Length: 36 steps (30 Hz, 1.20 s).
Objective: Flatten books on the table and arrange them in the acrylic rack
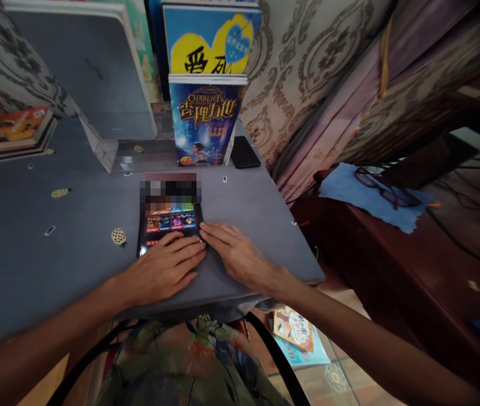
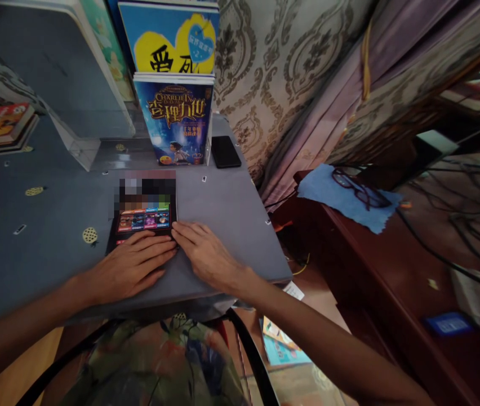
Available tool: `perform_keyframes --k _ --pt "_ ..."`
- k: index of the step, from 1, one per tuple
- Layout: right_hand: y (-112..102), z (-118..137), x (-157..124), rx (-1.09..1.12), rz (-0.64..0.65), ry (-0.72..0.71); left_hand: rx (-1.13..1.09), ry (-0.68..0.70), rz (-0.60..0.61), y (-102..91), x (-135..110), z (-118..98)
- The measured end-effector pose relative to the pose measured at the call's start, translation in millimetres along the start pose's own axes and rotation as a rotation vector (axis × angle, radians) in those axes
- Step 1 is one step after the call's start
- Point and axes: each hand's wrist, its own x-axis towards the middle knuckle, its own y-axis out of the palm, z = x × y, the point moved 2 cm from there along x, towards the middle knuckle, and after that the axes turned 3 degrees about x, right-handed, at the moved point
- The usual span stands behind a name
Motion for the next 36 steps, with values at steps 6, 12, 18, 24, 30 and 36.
perform_keyframes --k 6,12,18,24,30,36 --pt "-0.6 1.8 -3.5 0.017 -0.006 -0.014 -0.031 0.013 0.002 1.3 -0.1 -0.6" --pt "-6.7 -3.3 3.7 0.048 -0.015 0.049 -0.032 -0.008 0.037 -1.2 2.2 0.0" --pt "-4.4 -9.9 14.9 0.039 0.011 0.068 -0.054 -0.074 0.040 0.4 5.3 0.6" --pt "-3.6 -10.3 17.3 0.034 0.027 0.098 -0.007 -0.082 0.004 3.1 3.2 -1.5" --pt "-8.4 -3.4 22.2 -0.018 0.042 0.163 0.047 -0.128 -0.038 11.5 -1.9 -3.1" --pt "-11.7 1.8 26.1 -0.072 0.030 0.162 0.110 -0.078 -0.058 10.6 -1.5 -3.1"
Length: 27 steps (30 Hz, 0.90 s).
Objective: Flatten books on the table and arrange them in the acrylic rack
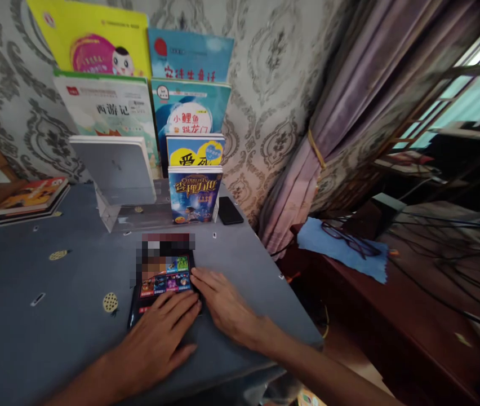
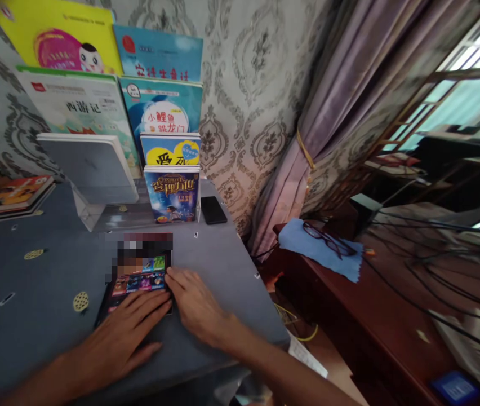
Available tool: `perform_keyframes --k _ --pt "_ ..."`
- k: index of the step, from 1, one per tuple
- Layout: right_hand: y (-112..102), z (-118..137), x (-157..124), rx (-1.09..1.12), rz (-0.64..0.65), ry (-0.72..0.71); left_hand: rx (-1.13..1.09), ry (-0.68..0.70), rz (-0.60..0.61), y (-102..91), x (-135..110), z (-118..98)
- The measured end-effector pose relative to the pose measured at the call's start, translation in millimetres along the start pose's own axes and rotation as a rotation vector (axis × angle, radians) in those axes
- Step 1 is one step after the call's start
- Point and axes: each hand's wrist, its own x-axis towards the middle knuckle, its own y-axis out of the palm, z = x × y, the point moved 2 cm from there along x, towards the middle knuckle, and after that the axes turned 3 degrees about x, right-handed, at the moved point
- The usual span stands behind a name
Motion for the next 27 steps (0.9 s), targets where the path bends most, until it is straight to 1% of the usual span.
perform_keyframes --k 8,12,16,19,21,23,27 --pt "2.0 -1.6 -2.2 0.011 -0.068 0.010 -0.013 0.070 -0.096 3.8 -0.2 5.0" --pt "5.1 -5.0 -6.4 0.029 -0.111 0.007 -0.004 0.093 -0.132 0.9 3.6 6.5" --pt "12.5 -11.3 -8.0 0.022 -0.141 -0.021 0.039 0.114 -0.161 -0.9 7.7 7.9" --pt "21.3 -19.0 -7.3 0.013 -0.162 -0.016 0.054 0.127 -0.180 3.6 8.0 9.9" --pt "25.8 -23.5 -6.7 0.005 -0.172 -0.015 0.051 0.133 -0.180 6.8 7.1 10.2" --pt "27.8 -25.9 -6.6 0.001 -0.163 -0.020 0.021 0.112 -0.164 6.8 6.1 8.9" --pt "25.0 -24.3 -6.6 0.015 -0.151 -0.020 -0.077 0.001 -0.087 -3.5 4.2 3.0"
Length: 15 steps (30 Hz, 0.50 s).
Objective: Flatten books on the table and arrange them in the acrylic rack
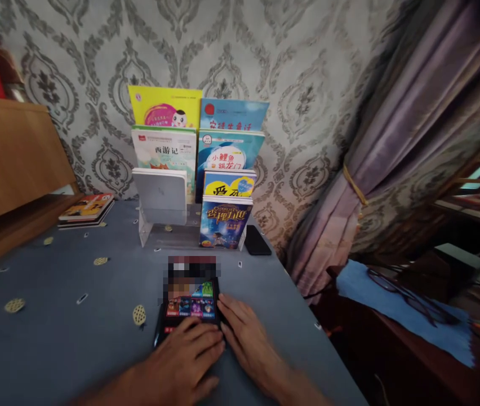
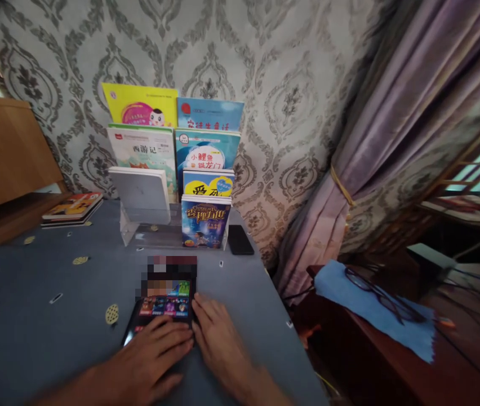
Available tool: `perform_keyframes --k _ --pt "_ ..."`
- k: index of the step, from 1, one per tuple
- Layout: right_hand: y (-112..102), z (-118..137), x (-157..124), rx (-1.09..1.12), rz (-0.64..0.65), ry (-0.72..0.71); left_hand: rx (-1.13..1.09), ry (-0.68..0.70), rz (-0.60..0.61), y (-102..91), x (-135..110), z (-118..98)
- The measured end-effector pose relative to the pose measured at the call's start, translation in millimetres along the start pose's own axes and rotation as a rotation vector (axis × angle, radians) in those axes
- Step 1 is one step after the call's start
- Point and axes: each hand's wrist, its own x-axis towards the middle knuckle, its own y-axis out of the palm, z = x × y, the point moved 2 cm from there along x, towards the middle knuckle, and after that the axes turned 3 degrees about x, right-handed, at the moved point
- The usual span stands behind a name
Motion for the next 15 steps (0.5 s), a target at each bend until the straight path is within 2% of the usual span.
perform_keyframes --k 5,9,12,15 --pt "-2.9 2.0 9.2 0.013 0.003 0.024 -0.073 -0.063 0.059 -8.1 -1.6 -5.6" --pt "-2.7 -2.1 29.2 0.012 0.012 0.034 -0.096 -0.092 0.066 -7.5 -3.3 -1.8" --pt "-2.7 -7.5 49.7 0.008 0.042 0.073 -0.093 -0.153 0.053 -10.7 -4.8 16.3" --pt "-2.2 -12.0 68.4 0.025 0.067 0.118 -0.080 -0.306 -0.003 -15.2 -9.6 51.1"
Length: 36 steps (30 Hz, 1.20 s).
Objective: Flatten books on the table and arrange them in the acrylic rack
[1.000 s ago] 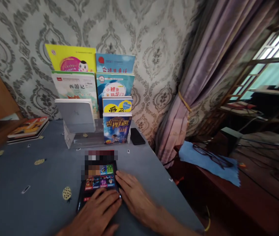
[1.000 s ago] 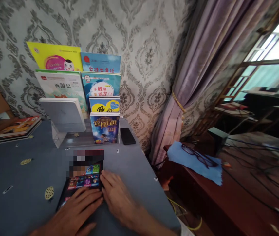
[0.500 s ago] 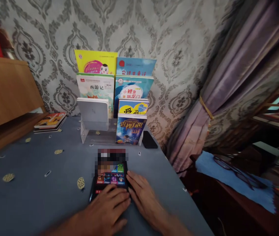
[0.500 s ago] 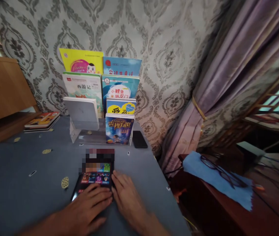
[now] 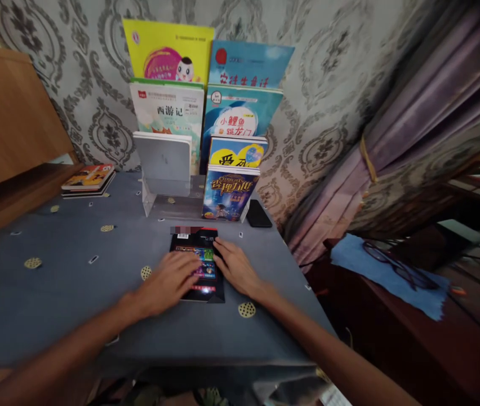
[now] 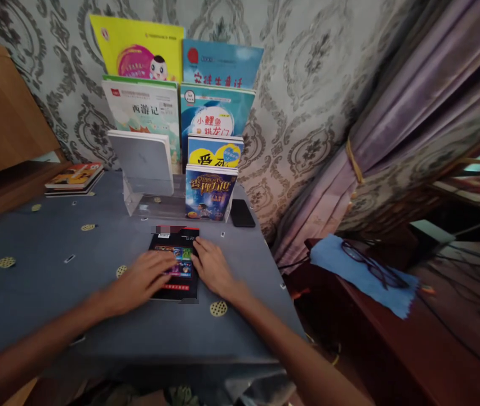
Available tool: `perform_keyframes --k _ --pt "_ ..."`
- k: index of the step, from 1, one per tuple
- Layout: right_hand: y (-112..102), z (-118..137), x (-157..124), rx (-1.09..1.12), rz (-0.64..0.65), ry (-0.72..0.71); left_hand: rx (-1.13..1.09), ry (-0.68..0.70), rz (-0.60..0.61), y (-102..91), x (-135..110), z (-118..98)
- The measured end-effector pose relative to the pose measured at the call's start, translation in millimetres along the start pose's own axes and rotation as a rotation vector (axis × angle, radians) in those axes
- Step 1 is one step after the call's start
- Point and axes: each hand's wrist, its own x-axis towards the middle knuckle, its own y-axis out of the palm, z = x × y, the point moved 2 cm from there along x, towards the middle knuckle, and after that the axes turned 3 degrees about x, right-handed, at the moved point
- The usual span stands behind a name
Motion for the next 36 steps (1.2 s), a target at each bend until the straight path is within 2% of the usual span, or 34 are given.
perform_keyframes --k 2,4,7,9,12,15,20,24,27,32,36 --pt "0.6 -0.6 8.5 0.005 0.015 0.037 0.034 -0.163 -0.065 -2.9 2.0 27.0" --pt "1.8 -0.3 12.8 0.006 0.015 0.069 0.058 -0.284 -0.081 -1.3 1.4 49.2" --pt "3.8 1.1 13.6 0.010 -0.006 0.077 0.025 -0.392 -0.052 7.8 -2.9 66.3" --pt "5.4 1.6 12.8 0.007 -0.014 0.063 -0.043 -0.432 -0.061 14.6 -6.2 68.1" --pt "8.7 0.3 11.5 0.005 -0.025 0.053 -0.246 -0.501 -0.165 19.4 -8.7 66.0" --pt "13.7 -3.0 10.1 0.027 -0.048 0.044 -0.463 -0.571 -0.255 16.3 -7.1 65.9" --pt "21.6 -7.8 7.3 0.033 -0.094 0.025 -0.835 -0.674 -0.315 8.2 -1.4 69.9" --pt "24.6 -8.7 6.0 0.017 -0.097 0.038 -1.121 -0.868 -0.408 13.7 -2.0 70.6" --pt "26.7 -9.0 5.1 0.032 -0.111 0.035 -1.280 -0.990 -0.395 19.3 -2.4 68.5" --pt "28.0 -10.8 5.3 0.131 -0.125 0.055 -1.468 -0.908 -0.266 11.4 4.1 62.3" --pt "20.9 -9.3 17.0 0.389 -0.229 0.170 -1.513 -0.864 -0.335 -4.5 6.5 63.9"
